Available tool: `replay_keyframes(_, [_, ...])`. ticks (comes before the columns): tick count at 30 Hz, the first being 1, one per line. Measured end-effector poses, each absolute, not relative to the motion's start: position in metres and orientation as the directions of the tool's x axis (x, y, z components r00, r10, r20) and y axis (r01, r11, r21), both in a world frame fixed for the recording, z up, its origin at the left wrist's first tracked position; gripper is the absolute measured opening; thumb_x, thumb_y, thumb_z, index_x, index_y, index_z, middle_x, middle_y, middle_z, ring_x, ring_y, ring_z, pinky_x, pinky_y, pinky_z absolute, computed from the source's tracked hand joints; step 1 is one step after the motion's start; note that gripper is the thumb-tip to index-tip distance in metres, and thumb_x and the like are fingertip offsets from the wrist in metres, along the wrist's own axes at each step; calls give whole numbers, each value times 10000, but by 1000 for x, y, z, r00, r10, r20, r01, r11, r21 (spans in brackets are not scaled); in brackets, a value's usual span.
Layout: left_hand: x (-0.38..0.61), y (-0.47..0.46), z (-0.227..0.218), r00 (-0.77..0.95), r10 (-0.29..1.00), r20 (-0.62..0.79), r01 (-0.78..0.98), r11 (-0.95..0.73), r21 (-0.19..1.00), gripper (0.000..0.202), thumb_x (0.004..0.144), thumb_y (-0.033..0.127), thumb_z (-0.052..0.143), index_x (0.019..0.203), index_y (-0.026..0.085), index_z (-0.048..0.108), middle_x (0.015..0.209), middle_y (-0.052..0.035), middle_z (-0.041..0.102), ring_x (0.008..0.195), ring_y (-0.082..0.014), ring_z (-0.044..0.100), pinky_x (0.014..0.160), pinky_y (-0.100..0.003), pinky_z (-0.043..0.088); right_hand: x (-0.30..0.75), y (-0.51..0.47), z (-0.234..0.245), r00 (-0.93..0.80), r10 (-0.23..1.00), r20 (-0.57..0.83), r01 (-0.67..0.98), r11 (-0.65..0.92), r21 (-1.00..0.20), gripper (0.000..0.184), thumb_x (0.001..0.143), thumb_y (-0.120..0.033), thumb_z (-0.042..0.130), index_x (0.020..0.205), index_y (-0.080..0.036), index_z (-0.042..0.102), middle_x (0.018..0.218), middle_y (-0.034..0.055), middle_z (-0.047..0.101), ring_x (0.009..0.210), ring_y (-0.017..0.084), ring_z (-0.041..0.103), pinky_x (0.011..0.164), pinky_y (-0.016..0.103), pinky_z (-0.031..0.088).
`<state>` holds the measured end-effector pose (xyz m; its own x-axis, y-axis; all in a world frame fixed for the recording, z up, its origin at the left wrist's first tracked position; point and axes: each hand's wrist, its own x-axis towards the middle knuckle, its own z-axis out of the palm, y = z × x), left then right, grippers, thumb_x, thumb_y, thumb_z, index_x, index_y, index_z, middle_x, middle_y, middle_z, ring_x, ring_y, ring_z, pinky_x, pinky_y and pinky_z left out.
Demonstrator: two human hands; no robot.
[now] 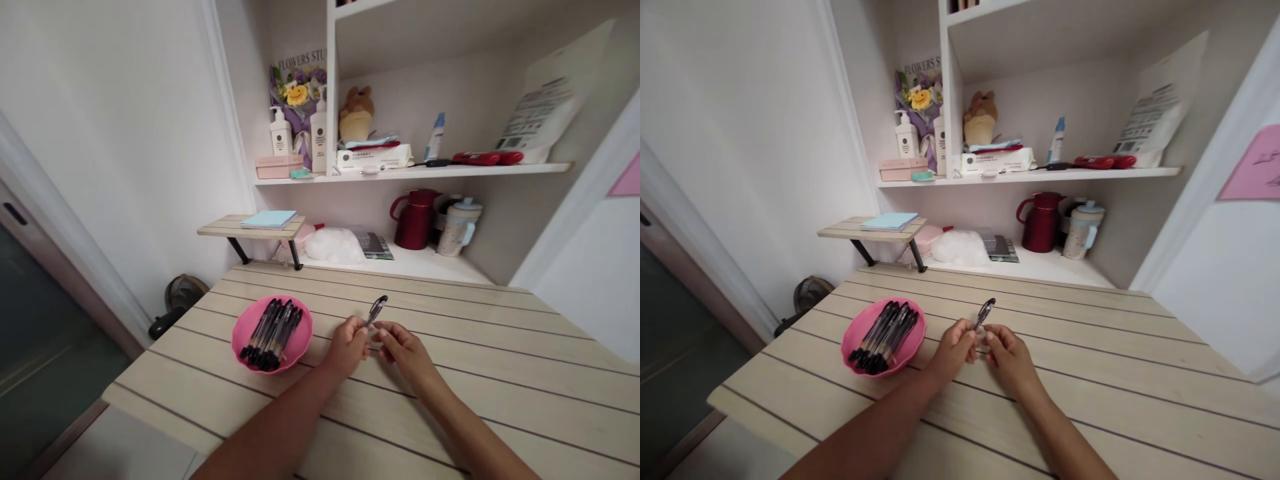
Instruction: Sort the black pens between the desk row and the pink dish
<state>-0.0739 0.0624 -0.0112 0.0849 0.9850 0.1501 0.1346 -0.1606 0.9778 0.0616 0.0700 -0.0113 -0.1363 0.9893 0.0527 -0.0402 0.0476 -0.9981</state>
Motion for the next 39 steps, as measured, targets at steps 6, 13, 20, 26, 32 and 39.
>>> replay_keyframes(6, [-100, 44, 45, 48, 910, 411, 634, -346, 691, 200, 761, 227, 474, 871, 195, 638, 802, -20, 545, 748, -129, 519, 672, -231, 407, 70, 61, -36, -252, 967, -37, 88, -15, -996, 397, 670, -528, 548, 793, -154, 593, 601, 2, 564, 420, 80, 440, 394, 208, 291])
replay_keyframes(13, [-172, 10, 85, -32, 921, 388, 922, -122, 366, 218, 808, 202, 400, 772, 179, 614, 801, -49, 582, 802, -156, 527, 722, -253, 381, 73, 54, -42, -295, 955, 12, 174, 66, -982, 345, 702, -493, 513, 756, -163, 598, 563, -17, 523, 461, 91, 429, 437, 215, 317])
replay_keyframes(20, [-211, -5, 66, -280, 936, 213, 951, 240, 196, 236, 809, 197, 382, 831, 168, 615, 854, -91, 591, 798, -179, 572, 710, -267, 385, 75, 53, -45, -342, 939, 31, 241, 119, -963, 330, 746, -458, 468, 818, -169, 611, 516, -44, 443, 479, 104, 402, 474, 231, 323])
replay_keyframes(26, [-212, 2, 53, -338, 934, 114, 936, 321, 144, 178, 745, 255, 521, 853, 153, 618, 904, -121, 608, 768, -212, 589, 648, -272, 391, 75, 49, -42, -338, 938, 75, 312, 187, -931, 307, 750, -448, 467, 780, -188, 628, 508, -35, 451, 493, 116, 389, 501, 246, 326])
replay_keyframes(32, [-212, 9, 45, -372, 919, 131, 925, 356, 132, 211, 756, 264, 522, 913, 144, 597, 933, -124, 608, 797, -212, 584, 652, -272, 392, 71, 43, -33, -292, 951, 105, 325, 201, -924, 281, 679, -468, 532, 678, -206, 631, 534, -12, 527, 530, 140, 443, 503, 250, 355])
replay_keyframes(39, [-221, 4, 54, -354, 897, 264, 935, 347, 74, 334, 827, 359, 386, 994, 140, 575, 990, -131, 570, 936, -230, 536, 774, -302, 383, 71, 45, -30, -309, 945, 109, 322, 212, -923, 232, 680, -421, 540, 656, -203, 616, 542, -15, 544, 530, 135, 454, 495, 242, 347])
